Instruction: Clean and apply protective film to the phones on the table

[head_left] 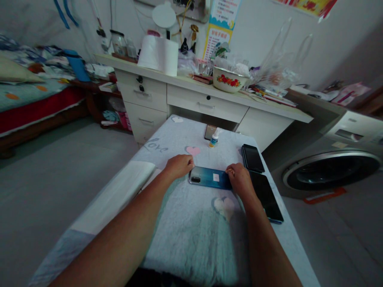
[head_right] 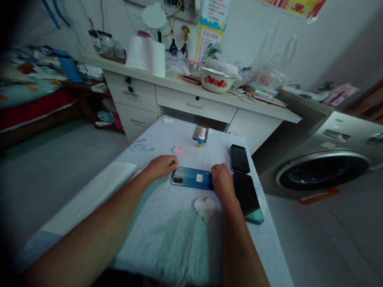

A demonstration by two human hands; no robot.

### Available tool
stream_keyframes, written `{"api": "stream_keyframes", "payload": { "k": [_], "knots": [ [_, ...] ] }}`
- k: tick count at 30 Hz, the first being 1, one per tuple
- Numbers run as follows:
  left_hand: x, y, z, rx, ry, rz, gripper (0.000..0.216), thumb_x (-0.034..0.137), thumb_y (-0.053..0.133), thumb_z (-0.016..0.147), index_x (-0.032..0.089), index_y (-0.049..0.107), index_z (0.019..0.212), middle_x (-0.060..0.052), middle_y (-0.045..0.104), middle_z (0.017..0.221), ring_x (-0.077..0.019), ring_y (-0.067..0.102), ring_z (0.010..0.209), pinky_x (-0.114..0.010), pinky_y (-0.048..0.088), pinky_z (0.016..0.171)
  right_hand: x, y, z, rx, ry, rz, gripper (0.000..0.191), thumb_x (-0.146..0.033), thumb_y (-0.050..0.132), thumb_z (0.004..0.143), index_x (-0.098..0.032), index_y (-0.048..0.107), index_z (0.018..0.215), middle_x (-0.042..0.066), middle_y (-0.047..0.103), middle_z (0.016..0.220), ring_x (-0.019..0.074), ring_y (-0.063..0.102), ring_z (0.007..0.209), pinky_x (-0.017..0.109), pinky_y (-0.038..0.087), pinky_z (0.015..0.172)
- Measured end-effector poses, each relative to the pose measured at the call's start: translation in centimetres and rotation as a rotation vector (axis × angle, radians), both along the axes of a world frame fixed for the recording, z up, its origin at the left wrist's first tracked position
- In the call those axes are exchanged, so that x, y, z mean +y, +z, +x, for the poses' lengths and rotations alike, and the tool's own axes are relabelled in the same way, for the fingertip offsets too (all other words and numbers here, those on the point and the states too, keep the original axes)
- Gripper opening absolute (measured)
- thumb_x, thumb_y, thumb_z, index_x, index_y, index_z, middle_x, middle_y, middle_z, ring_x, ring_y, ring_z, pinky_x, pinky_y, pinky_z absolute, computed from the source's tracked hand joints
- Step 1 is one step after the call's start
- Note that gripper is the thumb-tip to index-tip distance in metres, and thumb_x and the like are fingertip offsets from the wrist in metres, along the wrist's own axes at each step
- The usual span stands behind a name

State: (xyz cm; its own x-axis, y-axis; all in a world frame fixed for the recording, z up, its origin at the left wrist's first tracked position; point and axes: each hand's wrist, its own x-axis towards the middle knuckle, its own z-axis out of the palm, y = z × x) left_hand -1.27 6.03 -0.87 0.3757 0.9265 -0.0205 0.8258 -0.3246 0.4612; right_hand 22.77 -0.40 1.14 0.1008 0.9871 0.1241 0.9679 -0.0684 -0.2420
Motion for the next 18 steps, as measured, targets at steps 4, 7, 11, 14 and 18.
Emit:
{"api": "stream_keyframes", "payload": {
  "k": [4, 7, 11, 14, 18],
  "knots": [
    [0.1, -0.2, 0.0, -0.003, -0.002, 0.012, 0.02, 0.033, 0.05, 0.081, 0.022, 0.065, 0.085, -0.002, 0.07, 0.089, -0.0159, 0.061, 0.078, -0.024, 0.035, 0.06, -0.5, 0.6, 0.8, 0.073, 0.062, -0.071, 0.018, -0.013, 0.052, 0.082, -0.014, 0.069, 0.084, 0.008, 0.064, 0.09, 0.0152, 0.056, 0.083, 0.023, 0.037, 0.077],
    [0.1, -0.1, 0.1, -0.003, -0.009, 0.007, 0.019, 0.033, 0.05, 0.081, 0.022, 0.065, 0.085, -0.002, 0.07, 0.09, -0.0159, 0.061, 0.078, -0.025, 0.034, 0.059, -1.3, 1.2, 1.6, 0.142, 0.129, -0.143, 0.015, -0.013, 0.053, 0.078, -0.014, 0.068, 0.077, 0.006, 0.066, 0.083, 0.0148, 0.057, 0.078, 0.023, 0.038, 0.071],
    [0.2, -0.2, 0.1, 0.004, -0.01, 0.01, 0.019, 0.033, 0.05, 0.081, 0.022, 0.065, 0.085, -0.002, 0.07, 0.091, -0.0159, 0.061, 0.077, -0.025, 0.035, 0.06, -2.2, 2.1, 2.1, 0.241, 0.163, -0.293, 0.011, -0.014, 0.056, 0.073, -0.016, 0.067, 0.072, 0.003, 0.066, 0.072, 0.0141, 0.057, 0.068, 0.023, 0.038, 0.063],
    [0.2, -0.4, 0.1, 0.008, -0.014, 0.016, 0.019, 0.033, 0.05, 0.081, 0.022, 0.065, 0.086, -0.003, 0.071, 0.092, -0.016, 0.061, 0.079, -0.024, 0.036, 0.062, -2.5, 2.5, 2.1, 0.282, 0.151, -0.342, 0.011, -0.012, 0.056, 0.071, -0.016, 0.067, 0.071, 0.003, 0.066, 0.07, 0.0135, 0.057, 0.065, 0.022, 0.038, 0.06],
    [0.3, -0.5, 0.2, 0.014, -0.013, 0.013, 0.02, 0.033, 0.05, 0.081, 0.022, 0.066, 0.087, -0.003, 0.071, 0.092, -0.0162, 0.061, 0.079, -0.024, 0.037, 0.063, -2.2, 2.1, 2.1, 0.234, 0.124, -0.268, 0.01, -0.016, 0.058, 0.072, -0.016, 0.068, 0.072, 0.003, 0.067, 0.072, 0.0142, 0.057, 0.069, 0.023, 0.037, 0.062]
  ]
}}
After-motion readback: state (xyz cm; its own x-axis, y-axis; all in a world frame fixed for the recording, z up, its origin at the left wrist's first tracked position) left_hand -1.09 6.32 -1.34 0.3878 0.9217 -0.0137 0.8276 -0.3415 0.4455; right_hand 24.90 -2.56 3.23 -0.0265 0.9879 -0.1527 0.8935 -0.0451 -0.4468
